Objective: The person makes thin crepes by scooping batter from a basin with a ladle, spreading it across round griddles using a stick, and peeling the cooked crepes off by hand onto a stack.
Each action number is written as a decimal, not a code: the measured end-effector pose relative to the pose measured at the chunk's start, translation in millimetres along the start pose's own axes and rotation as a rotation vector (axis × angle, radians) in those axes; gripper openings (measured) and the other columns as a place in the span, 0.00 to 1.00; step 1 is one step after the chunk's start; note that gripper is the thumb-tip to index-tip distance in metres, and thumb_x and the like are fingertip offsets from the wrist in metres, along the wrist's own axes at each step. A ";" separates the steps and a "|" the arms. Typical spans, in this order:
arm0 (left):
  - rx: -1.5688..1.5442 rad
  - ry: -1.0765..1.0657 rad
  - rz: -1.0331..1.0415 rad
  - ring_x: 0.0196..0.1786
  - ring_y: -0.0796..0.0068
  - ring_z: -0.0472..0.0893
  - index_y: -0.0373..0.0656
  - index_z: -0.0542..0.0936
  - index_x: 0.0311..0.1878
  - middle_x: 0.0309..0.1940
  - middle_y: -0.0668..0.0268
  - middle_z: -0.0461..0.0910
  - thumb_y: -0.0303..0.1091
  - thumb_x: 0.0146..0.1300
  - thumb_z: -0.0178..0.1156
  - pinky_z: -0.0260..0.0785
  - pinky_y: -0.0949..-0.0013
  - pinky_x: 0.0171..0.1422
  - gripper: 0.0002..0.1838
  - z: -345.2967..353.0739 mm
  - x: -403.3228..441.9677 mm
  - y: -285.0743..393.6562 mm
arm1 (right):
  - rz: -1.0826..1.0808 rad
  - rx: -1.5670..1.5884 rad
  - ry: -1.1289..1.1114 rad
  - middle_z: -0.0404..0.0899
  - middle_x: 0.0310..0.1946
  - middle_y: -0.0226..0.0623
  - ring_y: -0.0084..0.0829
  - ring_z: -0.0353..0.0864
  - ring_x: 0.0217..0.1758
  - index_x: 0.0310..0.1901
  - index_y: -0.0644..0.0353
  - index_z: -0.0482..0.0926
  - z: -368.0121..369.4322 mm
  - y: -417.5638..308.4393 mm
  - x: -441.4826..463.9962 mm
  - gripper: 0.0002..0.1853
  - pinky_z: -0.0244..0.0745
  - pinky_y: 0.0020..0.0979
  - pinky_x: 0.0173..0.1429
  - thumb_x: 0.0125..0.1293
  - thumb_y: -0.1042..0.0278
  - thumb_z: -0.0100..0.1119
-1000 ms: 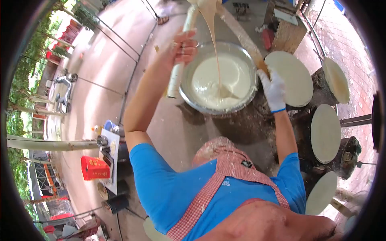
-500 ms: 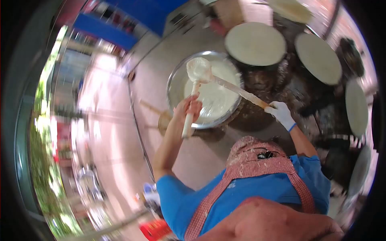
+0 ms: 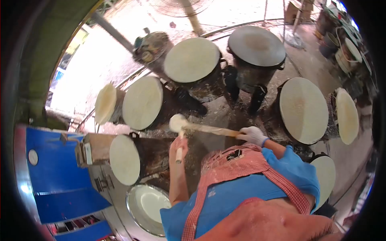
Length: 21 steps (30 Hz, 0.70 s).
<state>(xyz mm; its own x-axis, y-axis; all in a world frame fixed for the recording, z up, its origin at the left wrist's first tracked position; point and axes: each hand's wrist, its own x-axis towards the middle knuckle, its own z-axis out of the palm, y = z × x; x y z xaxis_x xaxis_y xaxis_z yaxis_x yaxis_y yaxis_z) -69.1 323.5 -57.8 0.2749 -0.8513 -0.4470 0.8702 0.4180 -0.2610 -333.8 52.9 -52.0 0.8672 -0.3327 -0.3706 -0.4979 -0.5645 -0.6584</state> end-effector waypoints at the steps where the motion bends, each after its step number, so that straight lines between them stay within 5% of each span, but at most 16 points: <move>1: -0.020 -0.007 -0.065 0.09 0.81 0.61 0.27 0.61 0.53 0.33 0.46 0.73 0.30 0.66 0.42 0.61 0.81 0.14 0.17 10.6 42.7 -17.0 | 0.069 0.083 0.120 0.78 0.27 0.47 0.46 0.77 0.33 0.36 0.54 0.80 -16.2 22.7 -18.4 0.20 0.70 0.39 0.37 0.53 0.45 0.56; 3: 0.150 -0.066 -0.146 0.10 0.81 0.63 0.28 0.62 0.53 0.32 0.51 0.73 0.29 0.66 0.43 0.64 0.82 0.14 0.16 47.0 122.5 -68.9 | 0.172 0.129 0.389 0.78 0.27 0.46 0.45 0.78 0.32 0.35 0.54 0.80 -42.8 76.4 -49.1 0.18 0.71 0.38 0.35 0.52 0.48 0.58; 5: 0.470 -0.088 -0.219 0.12 0.87 0.59 0.29 0.65 0.50 0.19 0.69 0.62 0.30 0.65 0.48 0.57 0.86 0.11 0.15 83.1 200.0 -101.8 | 0.281 -0.055 0.617 0.78 0.27 0.46 0.43 0.79 0.30 0.34 0.56 0.80 -69.6 112.7 -73.7 0.17 0.72 0.36 0.33 0.53 0.50 0.58; 6: 0.181 -0.087 -0.513 0.12 0.88 0.58 0.33 0.66 0.51 0.18 0.72 0.60 0.31 0.65 0.48 0.55 0.86 0.11 0.15 108.1 231.9 -121.0 | 0.348 -0.210 0.689 0.78 0.27 0.46 0.42 0.79 0.29 0.34 0.57 0.79 -86.4 122.3 -84.1 0.17 0.72 0.35 0.32 0.53 0.52 0.58; 8: 0.442 -0.043 -0.550 0.12 0.89 0.55 0.41 0.69 0.48 0.16 0.75 0.56 0.29 0.63 0.50 0.50 0.85 0.10 0.11 163.0 277.5 -160.7 | 0.494 -0.240 0.833 0.77 0.24 0.48 0.36 0.80 0.29 0.32 0.59 0.79 -115.2 124.7 -91.2 0.15 0.73 0.35 0.34 0.55 0.54 0.56; 10: 0.595 -0.135 -0.715 0.12 0.88 0.55 0.51 0.68 0.47 0.14 0.75 0.55 0.28 0.62 0.52 0.48 0.85 0.10 0.11 193.0 341.6 -179.1 | 0.703 0.124 0.998 0.78 0.24 0.48 0.35 0.81 0.32 0.34 0.61 0.79 -142.2 136.3 -81.0 0.16 0.72 0.35 0.35 0.56 0.55 0.56; 12: 1.035 -0.135 -0.522 0.11 0.87 0.55 0.59 0.64 0.45 0.13 0.75 0.54 0.28 0.60 0.54 0.48 0.84 0.10 0.14 215.9 403.0 -199.8 | 0.712 0.193 1.090 0.79 0.26 0.45 0.34 0.81 0.33 0.39 0.62 0.79 -170.8 130.0 -55.4 0.15 0.72 0.35 0.36 0.58 0.58 0.55; 14: 1.201 -0.171 -0.522 0.11 0.85 0.56 0.61 0.61 0.46 0.14 0.74 0.56 0.27 0.58 0.54 0.48 0.81 0.10 0.18 229.9 450.7 -225.8 | 0.241 0.036 1.389 0.80 0.29 0.42 0.35 0.81 0.32 0.43 0.61 0.78 -192.6 115.3 -17.8 0.15 0.72 0.36 0.35 0.58 0.60 0.54; 17: 1.497 -0.105 -0.377 0.10 0.85 0.55 0.60 0.61 0.49 0.14 0.72 0.57 0.24 0.57 0.51 0.47 0.79 0.09 0.21 220.9 512.0 -254.8 | 0.321 -0.003 1.248 0.80 0.35 0.42 0.36 0.81 0.35 0.47 0.58 0.76 -208.6 115.2 51.7 0.16 0.72 0.34 0.39 0.59 0.60 0.54; 19: 1.633 -0.086 -0.388 0.13 0.73 0.68 0.60 0.59 0.58 0.17 0.63 0.65 0.22 0.55 0.47 0.61 0.70 0.15 0.28 180.1 593.0 -251.8 | 0.738 -0.229 0.953 0.78 0.32 0.45 0.45 0.78 0.36 0.47 0.50 0.76 -208.3 139.3 95.1 0.18 0.72 0.38 0.38 0.56 0.55 0.55; 20: 1.634 -0.092 -0.419 0.13 0.73 0.68 0.60 0.59 0.58 0.17 0.63 0.65 0.22 0.55 0.47 0.61 0.70 0.15 0.28 174.6 599.8 -251.1 | 0.767 -0.229 0.955 0.78 0.32 0.45 0.45 0.78 0.36 0.47 0.50 0.76 -206.7 140.5 93.6 0.18 0.72 0.38 0.38 0.56 0.55 0.55; 21: 2.198 -0.223 0.093 0.20 0.66 0.73 0.60 0.57 0.62 0.20 0.59 0.68 0.22 0.54 0.45 0.66 0.65 0.23 0.31 172.4 602.6 -243.0 | 0.754 -0.148 0.981 0.78 0.31 0.46 0.45 0.78 0.35 0.47 0.49 0.77 -205.6 142.1 92.7 0.17 0.71 0.39 0.37 0.56 0.56 0.55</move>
<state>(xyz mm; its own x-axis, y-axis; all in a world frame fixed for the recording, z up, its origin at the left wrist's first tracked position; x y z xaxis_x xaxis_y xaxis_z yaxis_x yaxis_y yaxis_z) -44.4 -345.7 -116.3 0.2204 -0.9346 -0.2791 -0.2360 -0.3287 0.9145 -326.1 -213.4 -45.3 0.0236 -0.9977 0.0635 -0.9193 -0.0466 -0.3908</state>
